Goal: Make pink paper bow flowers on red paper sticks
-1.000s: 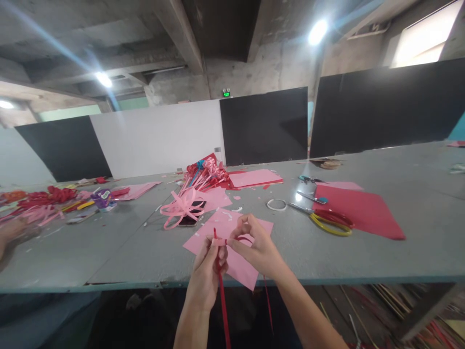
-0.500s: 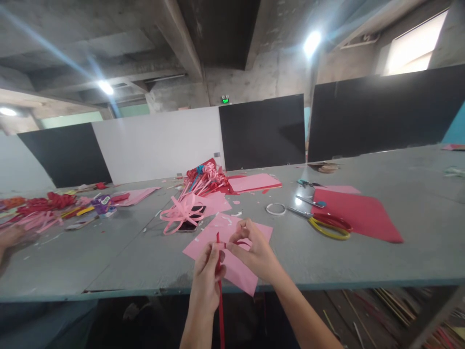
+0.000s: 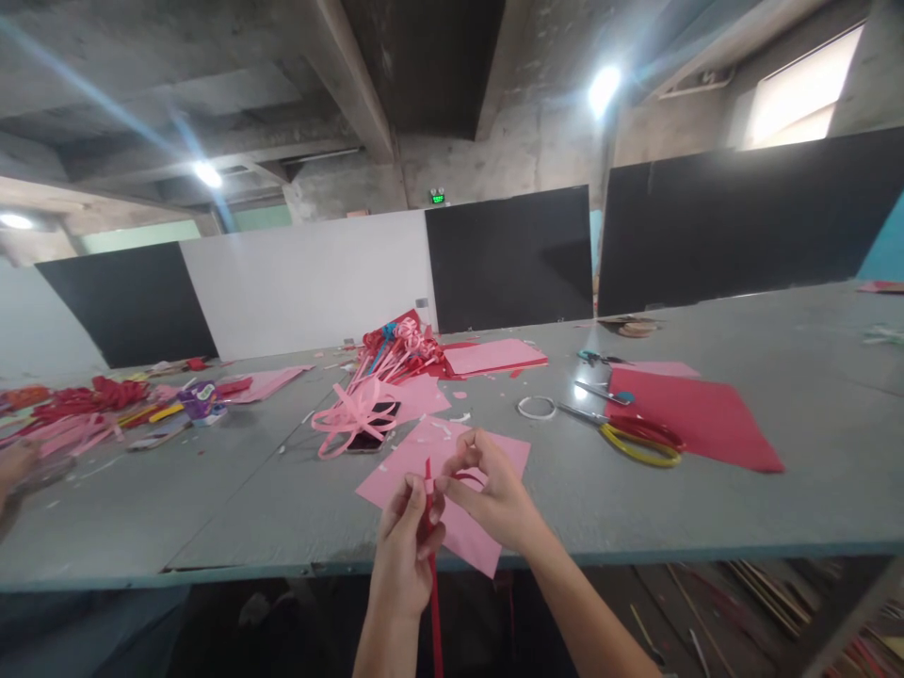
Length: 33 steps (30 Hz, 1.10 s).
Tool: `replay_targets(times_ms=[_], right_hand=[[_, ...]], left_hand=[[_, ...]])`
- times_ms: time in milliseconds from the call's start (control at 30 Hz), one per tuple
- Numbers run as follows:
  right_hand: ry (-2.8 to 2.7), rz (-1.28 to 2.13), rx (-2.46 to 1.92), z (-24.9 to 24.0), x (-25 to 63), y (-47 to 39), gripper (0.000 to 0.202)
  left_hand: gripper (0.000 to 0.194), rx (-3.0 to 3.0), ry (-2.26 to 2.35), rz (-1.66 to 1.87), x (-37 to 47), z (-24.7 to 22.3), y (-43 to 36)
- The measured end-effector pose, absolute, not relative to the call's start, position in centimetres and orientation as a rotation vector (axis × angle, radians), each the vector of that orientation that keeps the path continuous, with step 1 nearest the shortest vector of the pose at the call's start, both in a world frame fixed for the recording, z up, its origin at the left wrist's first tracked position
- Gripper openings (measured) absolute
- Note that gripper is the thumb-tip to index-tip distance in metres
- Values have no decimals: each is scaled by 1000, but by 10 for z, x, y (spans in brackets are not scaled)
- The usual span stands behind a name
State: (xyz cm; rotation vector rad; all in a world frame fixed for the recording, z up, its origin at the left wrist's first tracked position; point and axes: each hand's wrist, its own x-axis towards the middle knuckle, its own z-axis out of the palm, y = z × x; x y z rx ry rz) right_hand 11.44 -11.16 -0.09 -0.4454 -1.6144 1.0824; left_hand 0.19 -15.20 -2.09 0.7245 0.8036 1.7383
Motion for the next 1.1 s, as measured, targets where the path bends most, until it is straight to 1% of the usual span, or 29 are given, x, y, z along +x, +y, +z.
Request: replay_targets(times_ms=[467, 567, 733, 867, 1000, 1100], right_hand=[[-1605, 1070, -421, -8, 126, -116, 30], [-1628, 1016, -377, -8, 128, -118, 26], [-1831, 817, -351, -3, 133, -123, 12], [-1796, 712, -406, -3, 131, -124, 7], [-1727, 722, -443, -3, 127, -124, 3], [-1704, 740, -445, -3, 127, -124, 3]], left_hand=[[42, 954, 935, 1641, 3, -16, -160], [42, 969, 949, 1627, 5, -13, -162], [45, 957, 884, 1631, 9, -12, -161], [40, 915, 909, 1687, 12, -17, -157], [42, 944, 900, 1811, 14, -22, -159], [37, 1105, 995, 1873, 16, -22, -164]])
